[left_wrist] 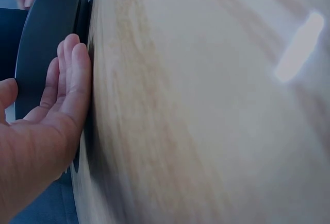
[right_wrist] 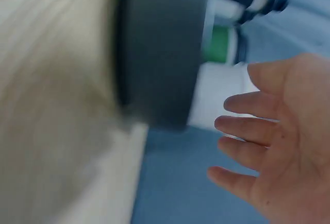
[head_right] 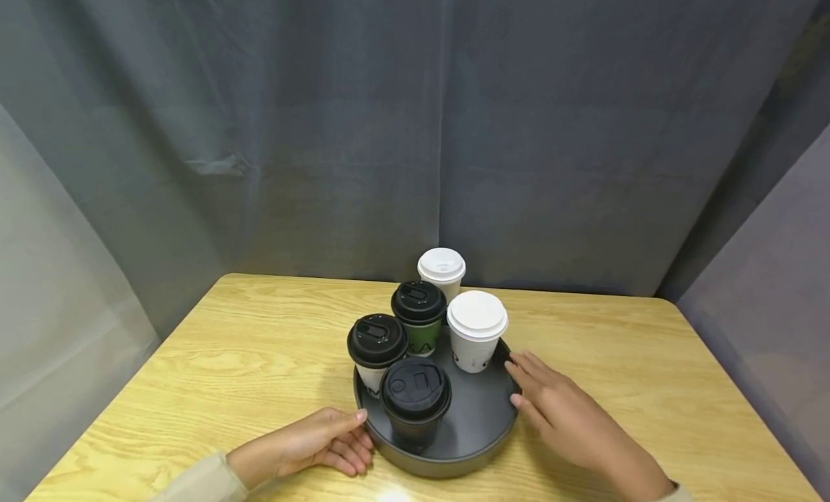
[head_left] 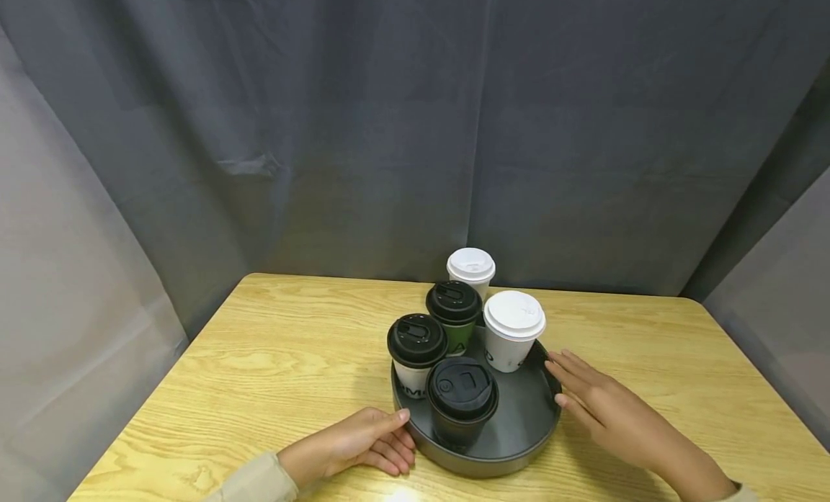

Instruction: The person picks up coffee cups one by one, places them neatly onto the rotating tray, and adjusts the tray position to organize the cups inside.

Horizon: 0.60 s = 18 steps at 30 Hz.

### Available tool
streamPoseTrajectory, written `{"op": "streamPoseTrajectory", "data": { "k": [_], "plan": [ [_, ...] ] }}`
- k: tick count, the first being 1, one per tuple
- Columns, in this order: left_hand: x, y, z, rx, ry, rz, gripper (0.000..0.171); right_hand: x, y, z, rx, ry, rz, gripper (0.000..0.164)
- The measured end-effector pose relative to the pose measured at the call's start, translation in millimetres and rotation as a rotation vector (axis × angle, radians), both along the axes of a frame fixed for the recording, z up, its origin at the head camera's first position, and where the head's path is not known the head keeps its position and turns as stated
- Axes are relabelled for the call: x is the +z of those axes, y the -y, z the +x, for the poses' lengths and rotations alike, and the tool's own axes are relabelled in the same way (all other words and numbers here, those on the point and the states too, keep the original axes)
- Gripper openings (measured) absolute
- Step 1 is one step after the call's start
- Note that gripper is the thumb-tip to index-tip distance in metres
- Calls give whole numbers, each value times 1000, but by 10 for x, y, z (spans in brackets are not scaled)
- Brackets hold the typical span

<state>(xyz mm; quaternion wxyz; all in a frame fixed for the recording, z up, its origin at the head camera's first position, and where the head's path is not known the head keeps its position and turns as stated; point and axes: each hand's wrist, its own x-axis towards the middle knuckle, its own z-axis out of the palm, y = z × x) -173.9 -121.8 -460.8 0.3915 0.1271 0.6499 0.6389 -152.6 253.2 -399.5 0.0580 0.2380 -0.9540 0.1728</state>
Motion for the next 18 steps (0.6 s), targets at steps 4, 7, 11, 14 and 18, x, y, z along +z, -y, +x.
{"op": "streamPoseTrajectory", "data": {
  "k": [4,7,11,14,18],
  "plan": [
    [-6,6,-4,-3,0,9,57,-161,-144,-31,-2,119,-10,53],
    [-12,8,-3,-3,3,9,57,-242,-202,-23,11,187,-6,56],
    [-13,4,-1,-1,2,4,58,-272,-219,9,-15,139,-11,59],
    [-8,0,1,6,-1,-3,59,-267,-189,19,-21,53,-30,60],
    [-4,-5,4,16,-7,-12,59,-264,-121,26,30,42,-7,57]
  ]
}}
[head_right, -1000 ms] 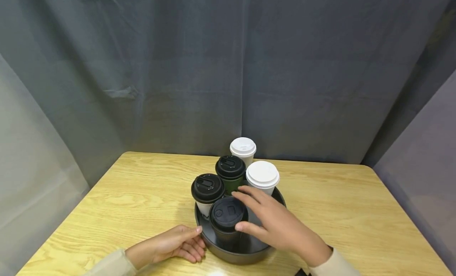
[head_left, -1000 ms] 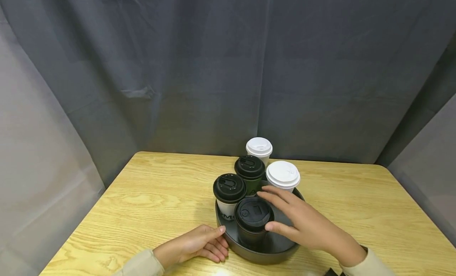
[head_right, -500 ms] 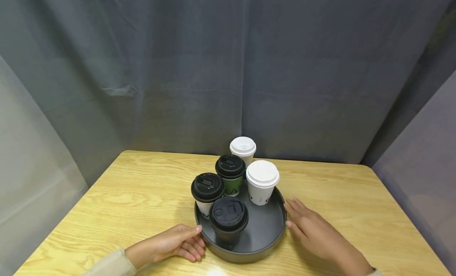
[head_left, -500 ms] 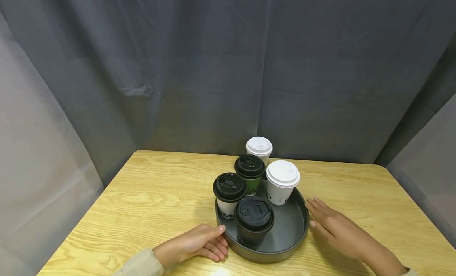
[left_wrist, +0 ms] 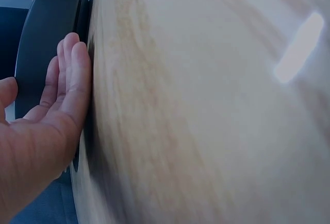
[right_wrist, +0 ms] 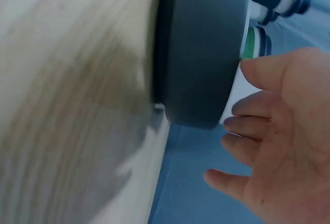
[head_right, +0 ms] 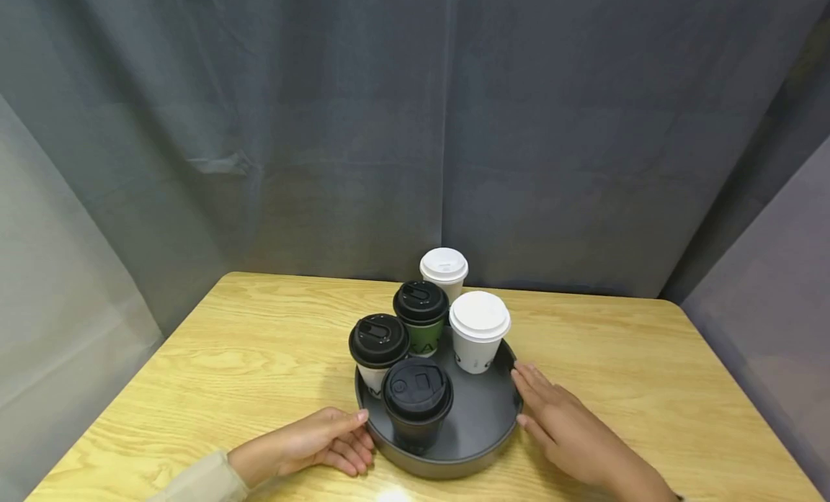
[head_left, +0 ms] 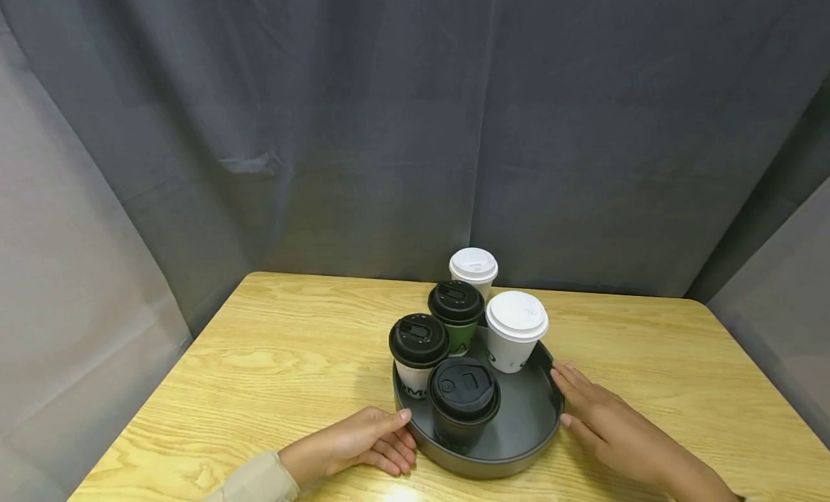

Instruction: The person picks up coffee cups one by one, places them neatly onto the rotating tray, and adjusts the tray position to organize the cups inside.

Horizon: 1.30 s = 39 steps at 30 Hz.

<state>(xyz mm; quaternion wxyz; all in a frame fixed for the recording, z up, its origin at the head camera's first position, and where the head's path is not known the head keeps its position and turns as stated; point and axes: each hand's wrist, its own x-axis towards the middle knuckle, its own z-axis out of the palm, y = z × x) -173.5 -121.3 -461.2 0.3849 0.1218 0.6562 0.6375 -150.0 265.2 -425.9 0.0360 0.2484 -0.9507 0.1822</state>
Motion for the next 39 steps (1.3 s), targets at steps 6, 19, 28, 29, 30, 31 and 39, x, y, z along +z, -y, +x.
{"op": "streamPoseTrajectory", "data": {
  "k": [6,19,28,29,30,31,39],
  "plan": [
    [5,-4,6,2,0,-5,59,11,60,41,16,58,-1,52],
    [23,23,-70,64,-32,-45,59,13,118,169,46,187,87,61],
    [93,77,-309,164,-85,-151,60,-123,339,315,127,149,202,67],
    [99,85,-338,168,-94,-156,58,-137,372,327,137,139,214,67],
    [105,91,-364,174,-101,-162,57,-153,403,337,151,117,226,67],
    [107,98,-388,179,-105,-165,56,-170,430,349,164,80,239,67],
    [91,107,-343,183,-121,-161,52,-135,337,341,202,111,122,61]
  ]
}}
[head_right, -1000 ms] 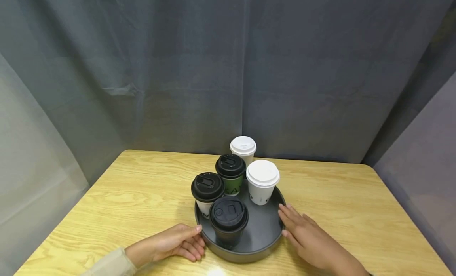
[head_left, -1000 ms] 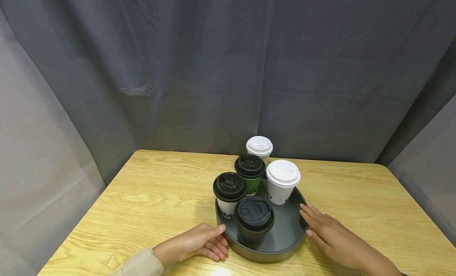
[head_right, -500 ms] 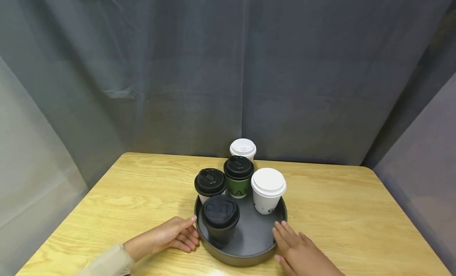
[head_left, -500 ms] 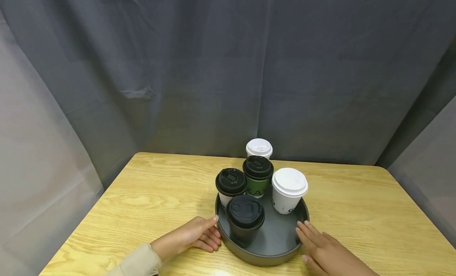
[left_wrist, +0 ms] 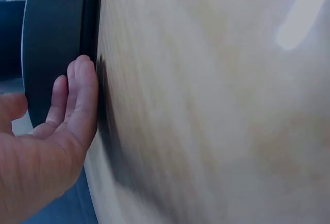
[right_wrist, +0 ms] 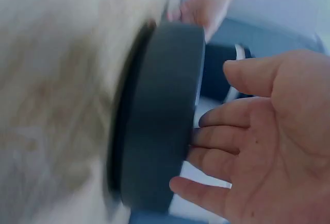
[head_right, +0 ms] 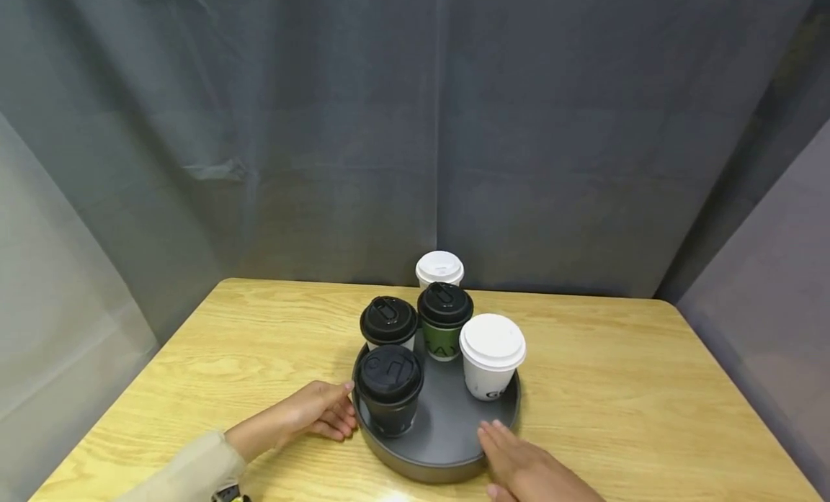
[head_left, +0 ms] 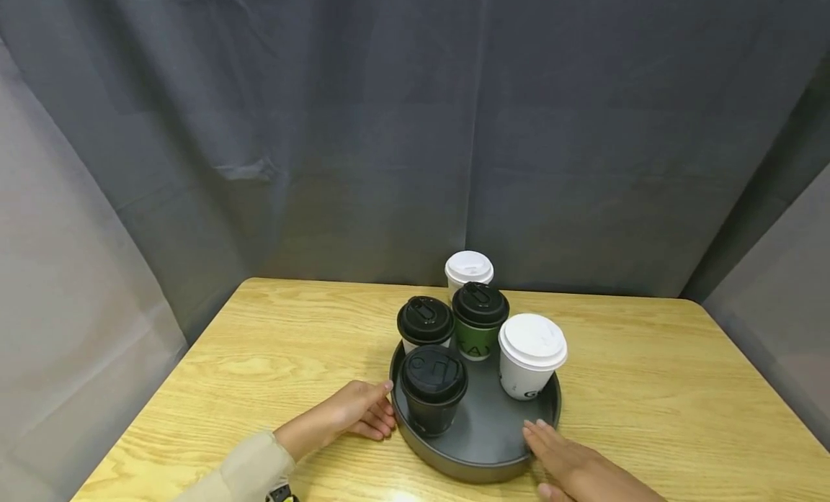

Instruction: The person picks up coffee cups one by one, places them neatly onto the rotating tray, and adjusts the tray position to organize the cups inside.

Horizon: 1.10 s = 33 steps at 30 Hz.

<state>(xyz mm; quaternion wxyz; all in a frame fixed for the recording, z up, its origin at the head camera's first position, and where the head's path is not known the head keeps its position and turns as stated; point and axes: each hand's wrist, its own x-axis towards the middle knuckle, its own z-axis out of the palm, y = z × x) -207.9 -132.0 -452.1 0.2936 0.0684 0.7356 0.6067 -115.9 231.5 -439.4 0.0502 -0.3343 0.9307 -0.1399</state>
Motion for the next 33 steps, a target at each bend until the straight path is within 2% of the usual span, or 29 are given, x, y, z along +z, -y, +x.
{"op": "streamPoseTrajectory", "data": {
  "k": [2,5,9,15,17,22,28,33],
  "plan": [
    [-5,3,82,-24,16,15,52,60,-72,-22,-62,59,-11,64],
    [-2,-19,212,-77,52,37,52,145,-181,-46,-162,80,2,67],
    [2,-100,367,-143,101,63,50,200,-297,-106,-232,60,-32,69],
    [-24,-237,485,-181,119,84,51,106,-356,-187,-179,-172,-89,60],
    [-29,-253,496,-186,119,92,51,69,-356,-195,-170,-232,-74,58],
    [-3,-230,482,-184,120,93,52,50,-346,-180,-186,-228,12,59],
    [26,-136,397,-143,85,69,51,-28,-317,-85,-124,-324,74,65],
    [13,-74,282,-80,21,23,53,-73,-224,32,-103,-229,75,72]
  ]
}}
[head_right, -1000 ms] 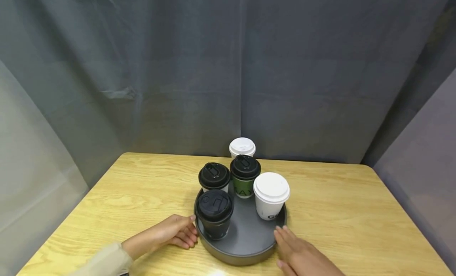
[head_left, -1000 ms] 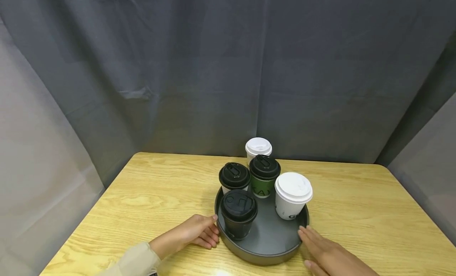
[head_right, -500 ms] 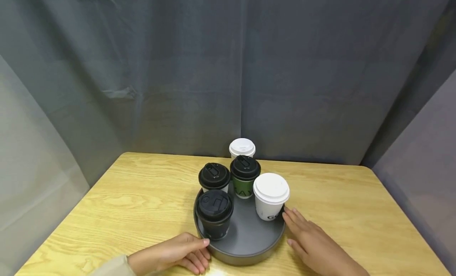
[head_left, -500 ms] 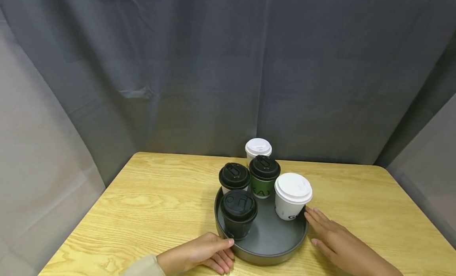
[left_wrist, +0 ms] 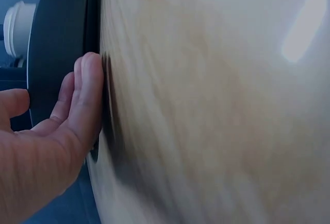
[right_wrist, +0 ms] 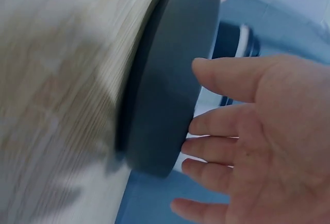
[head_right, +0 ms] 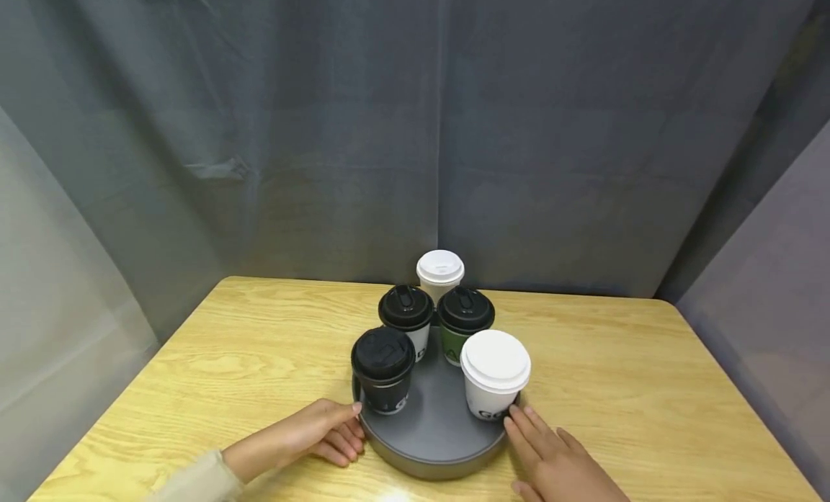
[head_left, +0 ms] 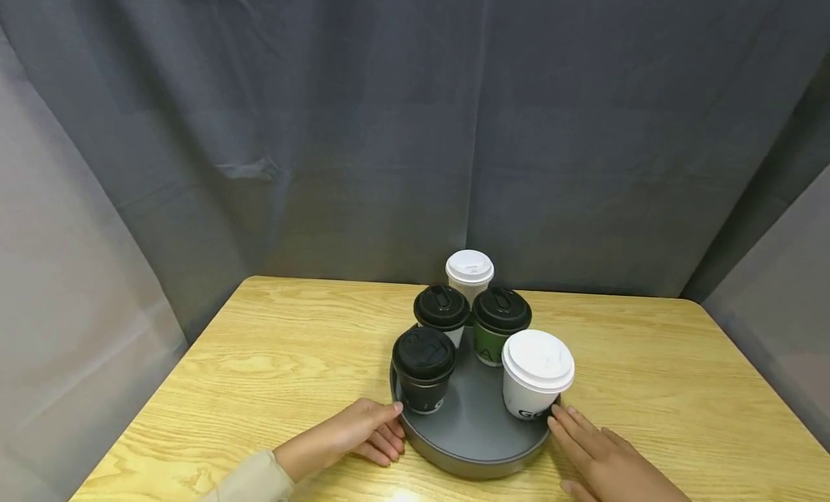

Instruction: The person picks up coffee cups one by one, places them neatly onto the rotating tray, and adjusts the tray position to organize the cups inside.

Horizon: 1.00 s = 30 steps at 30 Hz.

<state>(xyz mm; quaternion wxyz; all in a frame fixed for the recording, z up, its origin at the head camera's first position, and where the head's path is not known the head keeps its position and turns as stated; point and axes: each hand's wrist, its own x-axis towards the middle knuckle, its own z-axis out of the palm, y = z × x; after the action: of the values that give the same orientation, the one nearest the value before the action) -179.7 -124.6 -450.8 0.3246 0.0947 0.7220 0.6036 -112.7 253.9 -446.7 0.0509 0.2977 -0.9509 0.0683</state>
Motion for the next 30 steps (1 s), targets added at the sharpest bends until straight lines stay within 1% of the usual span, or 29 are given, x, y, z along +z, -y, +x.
{"op": "streamPoseTrajectory", "data": {
  "k": [2,4,6,9,12,14,17,18,23,25,27,30],
  "plan": [
    [-11,18,-49,31,-18,-18,54,11,41,25,-8,62,4,73],
    [-23,30,-82,50,-29,-28,54,40,69,35,-31,105,23,74],
    [-34,38,-96,58,-23,-22,54,80,73,32,-80,145,35,74],
    [-43,29,-73,46,-2,-7,53,144,34,6,-152,134,22,72],
    [-42,-7,-13,17,20,10,51,190,-32,-41,-177,79,-35,72],
    [-34,-35,33,-5,33,21,50,203,-65,-75,-186,68,-79,73],
    [-15,-67,87,-32,54,42,50,186,-88,-111,-168,91,-136,73],
    [-10,-72,99,-37,60,47,50,173,-88,-118,-161,115,-150,73],
    [-9,-62,115,-51,77,65,51,102,-69,-136,-131,150,-145,73],
    [-16,-55,114,-55,80,71,52,100,-57,-136,-142,162,-135,75],
    [-23,-53,114,-57,82,78,51,109,-50,-137,-128,180,-152,75],
    [-35,-53,116,-59,83,85,52,113,-47,-129,-133,205,-158,76]
  ]
}}
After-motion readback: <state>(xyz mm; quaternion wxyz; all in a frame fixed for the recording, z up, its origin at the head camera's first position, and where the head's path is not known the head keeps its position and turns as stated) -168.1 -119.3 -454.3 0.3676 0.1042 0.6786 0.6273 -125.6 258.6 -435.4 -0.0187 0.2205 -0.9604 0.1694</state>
